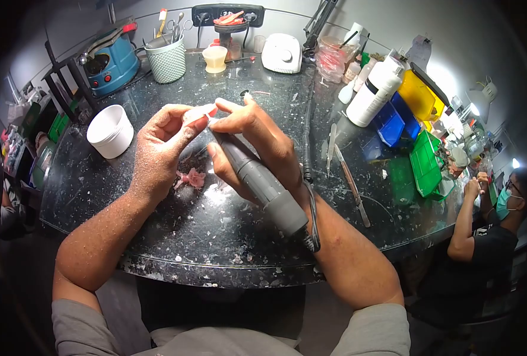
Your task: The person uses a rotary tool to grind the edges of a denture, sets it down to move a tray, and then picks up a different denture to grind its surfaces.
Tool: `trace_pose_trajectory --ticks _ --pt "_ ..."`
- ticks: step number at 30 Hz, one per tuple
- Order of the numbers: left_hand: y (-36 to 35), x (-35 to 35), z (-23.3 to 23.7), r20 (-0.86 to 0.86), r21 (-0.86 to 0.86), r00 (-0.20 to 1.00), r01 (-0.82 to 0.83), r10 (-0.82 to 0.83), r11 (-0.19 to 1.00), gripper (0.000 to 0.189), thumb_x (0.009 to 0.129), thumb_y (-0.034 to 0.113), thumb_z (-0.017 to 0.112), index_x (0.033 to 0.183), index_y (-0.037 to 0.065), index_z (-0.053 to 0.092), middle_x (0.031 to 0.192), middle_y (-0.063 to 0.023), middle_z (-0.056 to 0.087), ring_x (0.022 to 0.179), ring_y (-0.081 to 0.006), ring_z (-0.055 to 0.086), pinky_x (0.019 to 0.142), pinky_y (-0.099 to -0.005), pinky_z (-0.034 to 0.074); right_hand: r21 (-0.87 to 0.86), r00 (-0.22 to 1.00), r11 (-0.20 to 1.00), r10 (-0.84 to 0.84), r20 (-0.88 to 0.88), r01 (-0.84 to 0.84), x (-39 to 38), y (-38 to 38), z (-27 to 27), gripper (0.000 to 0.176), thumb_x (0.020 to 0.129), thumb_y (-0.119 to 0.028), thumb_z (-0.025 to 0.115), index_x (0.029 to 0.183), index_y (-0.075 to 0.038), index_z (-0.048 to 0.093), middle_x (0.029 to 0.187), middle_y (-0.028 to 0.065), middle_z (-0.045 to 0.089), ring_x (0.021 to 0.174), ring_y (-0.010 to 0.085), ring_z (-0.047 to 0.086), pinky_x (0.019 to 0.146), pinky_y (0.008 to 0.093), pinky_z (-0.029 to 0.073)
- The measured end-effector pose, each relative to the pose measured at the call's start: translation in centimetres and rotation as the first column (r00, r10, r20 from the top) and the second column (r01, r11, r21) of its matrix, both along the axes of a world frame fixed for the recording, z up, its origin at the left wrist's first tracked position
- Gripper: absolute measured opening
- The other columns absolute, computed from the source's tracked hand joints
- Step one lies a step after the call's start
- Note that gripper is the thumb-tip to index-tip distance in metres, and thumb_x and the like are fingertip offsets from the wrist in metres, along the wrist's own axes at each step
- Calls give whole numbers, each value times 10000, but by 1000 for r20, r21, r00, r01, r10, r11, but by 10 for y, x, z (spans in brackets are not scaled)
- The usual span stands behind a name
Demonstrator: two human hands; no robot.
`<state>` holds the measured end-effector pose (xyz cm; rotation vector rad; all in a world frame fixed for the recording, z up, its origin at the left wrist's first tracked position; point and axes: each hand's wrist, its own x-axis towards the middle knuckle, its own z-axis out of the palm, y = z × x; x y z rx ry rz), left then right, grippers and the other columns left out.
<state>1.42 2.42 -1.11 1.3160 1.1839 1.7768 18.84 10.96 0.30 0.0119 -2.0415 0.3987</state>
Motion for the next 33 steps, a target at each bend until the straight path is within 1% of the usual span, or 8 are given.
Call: trace_pose_trajectory --ticks 5,8,15,18,20,23,24,33 --pt "0 1 1 21 -15 1000 7 -6 1000 185 943 103 706 1098 22 644 1099 -65 708 1054 -113 646 982 -277 481 -60 1000 998 -11 -22 10 -1 0 -2 286 818 -2 694 1078 -22 575 1026 133 651 1198 358 635 1146 559 317" --pt "-1 0 1 29 -29 1000 12 -11 999 188 945 107 704 1100 19 644 1093 -64 706 1050 -114 648 982 -277 481 12 1000 1000 26 10 -26 0 0 -1 286 826 0 686 1087 -22 572 1041 133 638 1193 360 637 1148 564 310" --pt "1 0 -2 41 9 999 28 -28 1000 212 955 119 694 1136 21 645 1104 -61 705 1056 -123 647 995 -287 473 -34 999 999 21 -36 -22 -1 1 -2 290 835 -13 690 1099 -24 570 1040 137 643 1184 364 641 1138 574 313" --pt "0 0 2 33 -12 999 33 -33 999 226 967 122 672 1167 22 637 1187 -81 694 1129 -141 627 1044 -311 451 39 999 999 -15 33 14 1 -1 1 277 850 -12 676 1103 -22 565 1040 141 644 1184 336 636 1130 538 341" --pt "-1 2 4 35 -1 999 35 -35 999 233 971 118 661 1180 19 632 1242 -95 674 1174 -154 609 1071 -327 435 -77 992 996 -59 -108 51 -2 2 -4 303 807 -22 720 1082 -32 591 1054 193 653 1013 319 685 906 410 515" --pt "0 0 3 21 15 999 40 -40 999 239 973 103 644 1196 20 622 1340 -125 625 1250 -180 574 1111 -353 408 -167 992 986 -28 -125 7 0 2 -7 303 817 -17 710 1090 -24 581 1011 170 637 904 268 664 800 348 523" --pt "1 -1 2 2 18 999 45 -45 999 238 973 92 637 1201 23 618 1384 -141 596 1281 -194 557 1126 -364 397 -150 991 989 -26 -131 6 0 2 -8 296 825 -15 702 1090 -25 572 957 147 615 850 244 640 793 346 521" --pt "4 -5 -3 -71 73 997 45 -40 996 224 975 104 636 1192 48 621 1424 -153 561 1301 -213 542 1126 -389 393 -160 989 987 -27 -144 4 -1 1 -6 269 817 -12 698 1057 -28 578 933 134 609 846 252 646 823 357 520"
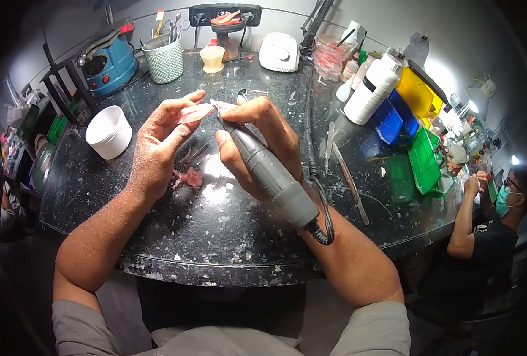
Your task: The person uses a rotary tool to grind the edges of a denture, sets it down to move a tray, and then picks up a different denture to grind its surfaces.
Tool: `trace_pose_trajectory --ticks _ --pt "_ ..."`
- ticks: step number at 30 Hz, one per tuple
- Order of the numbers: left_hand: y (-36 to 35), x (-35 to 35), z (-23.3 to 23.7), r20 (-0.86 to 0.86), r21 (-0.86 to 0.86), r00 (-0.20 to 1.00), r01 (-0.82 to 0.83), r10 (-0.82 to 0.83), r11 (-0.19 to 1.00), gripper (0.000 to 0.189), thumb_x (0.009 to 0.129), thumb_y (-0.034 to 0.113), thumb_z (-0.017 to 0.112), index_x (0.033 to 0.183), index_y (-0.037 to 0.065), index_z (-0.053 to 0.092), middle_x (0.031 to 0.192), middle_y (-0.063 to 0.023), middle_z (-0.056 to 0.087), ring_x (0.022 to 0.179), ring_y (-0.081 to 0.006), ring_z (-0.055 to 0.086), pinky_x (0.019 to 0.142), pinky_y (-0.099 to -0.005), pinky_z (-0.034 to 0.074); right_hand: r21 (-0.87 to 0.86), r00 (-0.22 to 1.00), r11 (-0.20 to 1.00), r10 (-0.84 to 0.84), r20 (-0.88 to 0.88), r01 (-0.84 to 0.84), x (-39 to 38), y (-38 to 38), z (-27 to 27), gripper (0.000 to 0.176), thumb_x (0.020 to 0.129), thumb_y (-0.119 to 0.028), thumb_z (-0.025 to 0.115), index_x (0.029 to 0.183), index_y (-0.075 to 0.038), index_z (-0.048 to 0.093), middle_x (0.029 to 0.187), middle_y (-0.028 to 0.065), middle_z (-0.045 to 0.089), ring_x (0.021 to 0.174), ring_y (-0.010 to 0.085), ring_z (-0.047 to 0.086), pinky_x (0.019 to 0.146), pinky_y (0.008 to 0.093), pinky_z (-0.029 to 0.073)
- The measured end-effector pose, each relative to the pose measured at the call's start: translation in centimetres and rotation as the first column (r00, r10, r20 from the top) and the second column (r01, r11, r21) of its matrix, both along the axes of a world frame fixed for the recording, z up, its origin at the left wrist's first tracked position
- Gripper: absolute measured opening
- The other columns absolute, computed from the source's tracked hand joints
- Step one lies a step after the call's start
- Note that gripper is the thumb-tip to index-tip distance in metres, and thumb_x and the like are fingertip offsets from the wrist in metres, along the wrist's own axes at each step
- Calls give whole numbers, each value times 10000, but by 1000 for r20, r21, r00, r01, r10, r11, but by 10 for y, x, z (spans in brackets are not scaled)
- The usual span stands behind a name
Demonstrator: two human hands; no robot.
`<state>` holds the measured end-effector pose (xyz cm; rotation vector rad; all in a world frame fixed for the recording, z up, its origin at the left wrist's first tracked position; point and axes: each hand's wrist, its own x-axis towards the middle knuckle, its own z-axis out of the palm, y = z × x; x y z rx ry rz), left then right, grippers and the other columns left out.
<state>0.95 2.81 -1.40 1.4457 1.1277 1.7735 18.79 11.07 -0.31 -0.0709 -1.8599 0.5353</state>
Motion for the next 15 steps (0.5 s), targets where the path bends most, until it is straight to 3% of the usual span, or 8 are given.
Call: trace_pose_trajectory --ticks 10,15 --pt "-1 -1 2 7 -48 1000 13 -13 999 249 973 125 642 1208 43 622 1404 -140 573 1272 -207 562 1126 -379 397 10 1000 1000 8 21 -8 1 1 2 261 813 -22 697 1050 -38 589 969 145 670 880 251 677 924 396 510" --pt "-1 -1 2 11 -40 1000 9 -9 999 241 971 102 636 1204 43 622 1411 -141 565 1266 -209 568 1125 -375 402 104 999 994 -12 41 8 1 1 5 258 810 -24 697 1045 -38 591 978 144 683 903 264 693 999 437 483"
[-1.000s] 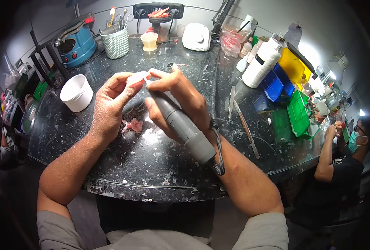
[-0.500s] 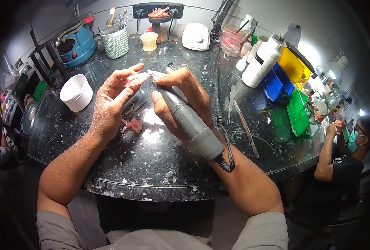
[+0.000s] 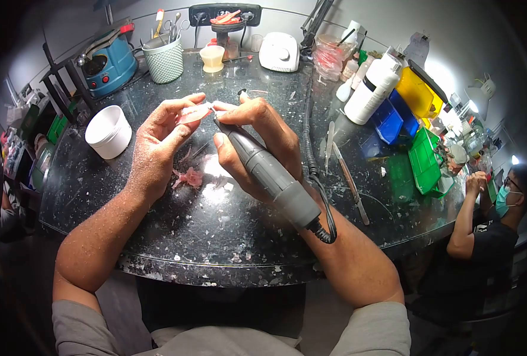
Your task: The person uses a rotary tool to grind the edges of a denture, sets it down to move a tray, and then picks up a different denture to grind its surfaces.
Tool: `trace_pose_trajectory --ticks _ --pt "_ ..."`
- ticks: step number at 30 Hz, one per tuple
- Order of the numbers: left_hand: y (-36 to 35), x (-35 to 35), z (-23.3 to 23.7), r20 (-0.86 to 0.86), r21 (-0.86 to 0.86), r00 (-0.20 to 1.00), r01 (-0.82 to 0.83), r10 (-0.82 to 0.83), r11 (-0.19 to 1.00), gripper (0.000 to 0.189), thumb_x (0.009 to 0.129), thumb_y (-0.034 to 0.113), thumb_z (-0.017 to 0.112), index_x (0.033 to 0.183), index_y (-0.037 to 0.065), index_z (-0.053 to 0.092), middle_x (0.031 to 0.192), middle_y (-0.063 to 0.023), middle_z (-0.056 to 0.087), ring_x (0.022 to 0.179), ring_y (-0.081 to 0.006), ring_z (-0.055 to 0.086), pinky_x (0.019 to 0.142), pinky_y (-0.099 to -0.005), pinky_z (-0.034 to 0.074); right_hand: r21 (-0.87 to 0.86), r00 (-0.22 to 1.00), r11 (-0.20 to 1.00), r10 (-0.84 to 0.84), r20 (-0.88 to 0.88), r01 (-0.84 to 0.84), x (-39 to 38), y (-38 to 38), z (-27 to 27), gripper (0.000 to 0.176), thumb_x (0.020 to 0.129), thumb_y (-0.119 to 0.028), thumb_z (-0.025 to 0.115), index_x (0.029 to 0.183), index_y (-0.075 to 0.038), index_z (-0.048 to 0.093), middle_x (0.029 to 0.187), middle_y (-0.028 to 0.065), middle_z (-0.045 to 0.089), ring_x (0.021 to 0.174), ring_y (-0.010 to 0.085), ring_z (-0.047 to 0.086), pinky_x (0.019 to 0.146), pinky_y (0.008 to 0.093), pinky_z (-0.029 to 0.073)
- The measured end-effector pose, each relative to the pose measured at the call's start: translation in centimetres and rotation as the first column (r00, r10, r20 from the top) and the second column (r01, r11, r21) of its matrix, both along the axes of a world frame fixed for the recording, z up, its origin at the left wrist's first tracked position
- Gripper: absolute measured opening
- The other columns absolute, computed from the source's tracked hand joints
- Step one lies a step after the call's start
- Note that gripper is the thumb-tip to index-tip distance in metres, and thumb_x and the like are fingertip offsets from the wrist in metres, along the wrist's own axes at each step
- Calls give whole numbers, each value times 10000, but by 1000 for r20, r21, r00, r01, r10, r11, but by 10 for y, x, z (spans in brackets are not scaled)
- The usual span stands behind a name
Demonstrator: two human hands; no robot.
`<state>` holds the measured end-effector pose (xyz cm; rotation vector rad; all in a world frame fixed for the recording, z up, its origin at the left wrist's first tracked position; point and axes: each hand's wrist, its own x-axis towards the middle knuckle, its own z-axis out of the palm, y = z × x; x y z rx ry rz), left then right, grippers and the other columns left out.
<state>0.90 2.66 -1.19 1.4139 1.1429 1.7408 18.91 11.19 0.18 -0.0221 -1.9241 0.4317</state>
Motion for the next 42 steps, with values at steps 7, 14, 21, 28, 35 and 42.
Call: trace_pose_trajectory --ticks 7,14,21,28,35,42 --pt "0 1 -1 -38 32 997 -58 59 998 188 947 26 632 1134 33 649 1347 -140 611 1240 -212 580 1071 -352 451 -62 1000 998 -17 -15 16 0 1 -4 250 807 -15 693 1033 -35 589 949 134 654 869 253 671 925 402 506" --pt "-1 1 1 -67 16 997 -48 49 999 230 968 73 634 1195 40 621 1386 -148 581 1253 -212 574 1116 -382 417 -70 1000 998 -6 -12 6 -1 1 -4 251 808 -15 696 1035 -39 592 976 142 672 887 255 672 905 383 510" --pt "-2 0 1 -39 5 999 -35 35 999 231 962 66 643 1191 40 623 1374 -146 590 1267 -213 564 1117 -376 413 -31 1000 999 13 10 -13 0 0 -1 256 813 -37 704 1044 -46 594 1022 163 700 962 275 702 1026 444 464" --pt "-2 1 2 -32 -8 999 -44 44 999 222 961 73 650 1180 44 628 1356 -140 604 1255 -207 568 1111 -375 415 -30 1000 999 29 7 -29 0 0 -1 255 813 -37 706 1043 -49 597 1031 172 706 983 277 706 1045 460 450" --pt "-4 3 5 -21 -42 998 -61 61 997 221 961 79 657 1177 45 630 1320 -119 626 1231 -190 581 1106 -370 421 -32 999 999 28 19 -28 0 0 0 254 812 -39 707 1043 -46 603 1040 169 708 1018 304 709 1071 495 437" --pt "-4 1 5 -9 -67 999 -52 52 996 249 953 104 673 1190 42 626 1301 -115 635 1230 -190 582 1099 -359 422 4 998 1000 11 54 -11 0 -2 -1 269 801 -38 720 1045 -50 608 1028 173 701 1023 321 707 1080 508 429"
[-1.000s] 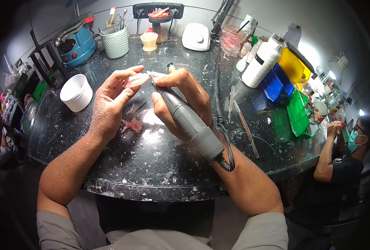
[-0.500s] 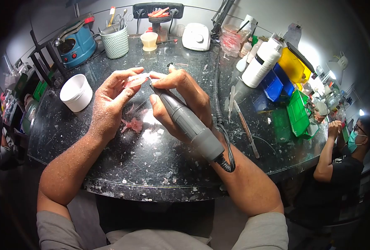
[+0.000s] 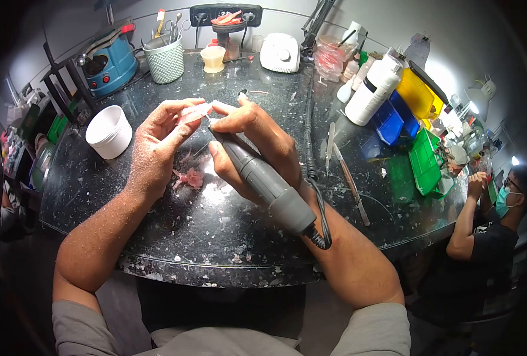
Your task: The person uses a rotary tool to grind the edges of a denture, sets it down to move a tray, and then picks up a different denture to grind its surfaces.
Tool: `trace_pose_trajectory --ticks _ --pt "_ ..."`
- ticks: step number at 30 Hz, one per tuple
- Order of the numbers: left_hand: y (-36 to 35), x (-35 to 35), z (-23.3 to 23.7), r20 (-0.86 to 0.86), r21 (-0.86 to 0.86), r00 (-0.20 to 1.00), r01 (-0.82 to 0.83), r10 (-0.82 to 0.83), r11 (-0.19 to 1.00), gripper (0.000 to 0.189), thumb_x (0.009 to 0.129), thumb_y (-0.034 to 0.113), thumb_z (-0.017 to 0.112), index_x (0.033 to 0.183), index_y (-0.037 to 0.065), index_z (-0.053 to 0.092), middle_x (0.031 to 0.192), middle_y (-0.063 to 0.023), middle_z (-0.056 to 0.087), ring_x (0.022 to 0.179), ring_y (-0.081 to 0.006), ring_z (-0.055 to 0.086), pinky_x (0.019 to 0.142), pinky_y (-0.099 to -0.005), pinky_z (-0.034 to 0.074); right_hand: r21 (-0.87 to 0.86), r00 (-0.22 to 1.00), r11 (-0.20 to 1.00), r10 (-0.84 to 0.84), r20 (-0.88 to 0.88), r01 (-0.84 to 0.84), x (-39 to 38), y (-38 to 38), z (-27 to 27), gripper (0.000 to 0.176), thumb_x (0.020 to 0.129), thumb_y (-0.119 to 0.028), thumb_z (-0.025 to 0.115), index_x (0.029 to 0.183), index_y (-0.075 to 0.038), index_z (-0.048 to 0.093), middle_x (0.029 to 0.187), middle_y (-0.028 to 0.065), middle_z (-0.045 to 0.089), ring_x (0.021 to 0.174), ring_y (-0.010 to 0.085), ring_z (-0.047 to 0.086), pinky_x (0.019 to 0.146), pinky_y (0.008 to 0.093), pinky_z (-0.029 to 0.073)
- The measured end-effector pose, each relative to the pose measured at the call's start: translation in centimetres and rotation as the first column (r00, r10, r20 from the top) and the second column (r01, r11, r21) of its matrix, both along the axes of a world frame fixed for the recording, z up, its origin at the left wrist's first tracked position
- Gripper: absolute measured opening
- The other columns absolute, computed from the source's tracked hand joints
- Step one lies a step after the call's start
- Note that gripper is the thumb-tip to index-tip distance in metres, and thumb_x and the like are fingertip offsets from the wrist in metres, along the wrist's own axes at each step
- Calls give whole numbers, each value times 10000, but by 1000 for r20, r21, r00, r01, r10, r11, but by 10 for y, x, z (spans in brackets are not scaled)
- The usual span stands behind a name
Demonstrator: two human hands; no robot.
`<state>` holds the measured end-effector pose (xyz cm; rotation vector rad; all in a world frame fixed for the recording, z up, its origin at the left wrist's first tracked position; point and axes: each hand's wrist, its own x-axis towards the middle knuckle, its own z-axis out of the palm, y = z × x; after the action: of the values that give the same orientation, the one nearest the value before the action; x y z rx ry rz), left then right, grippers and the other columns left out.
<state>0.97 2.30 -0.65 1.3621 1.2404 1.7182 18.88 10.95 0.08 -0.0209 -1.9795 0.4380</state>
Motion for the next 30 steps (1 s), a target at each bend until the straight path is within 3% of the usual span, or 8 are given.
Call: trace_pose_trajectory --ticks 10,19,30 --pt "-2 2 0 -2 13 1000 13 -13 1000 272 954 137 679 1204 43 628 1287 -105 644 1225 -183 587 1092 -354 421 7 999 1000 1 -38 -1 -2 2 1 271 793 -19 717 1040 -48 610 1021 158 692 980 308 711 1064 496 443" --pt "-1 3 0 31 10 999 23 -23 1000 268 961 146 681 1204 42 634 1233 -84 665 1175 -162 606 1068 -340 437 -24 999 1000 15 -31 -16 -1 2 0 270 793 -30 720 1042 -50 618 998 152 686 1051 316 707 1086 517 427" --pt "0 6 1 48 23 999 -12 11 1000 208 958 139 686 1131 23 676 1145 -86 705 1100 -145 633 997 -315 477 -14 1000 1000 2 -27 -2 -1 1 1 274 790 -32 719 1041 -47 613 994 154 678 1051 323 706 1088 523 418"
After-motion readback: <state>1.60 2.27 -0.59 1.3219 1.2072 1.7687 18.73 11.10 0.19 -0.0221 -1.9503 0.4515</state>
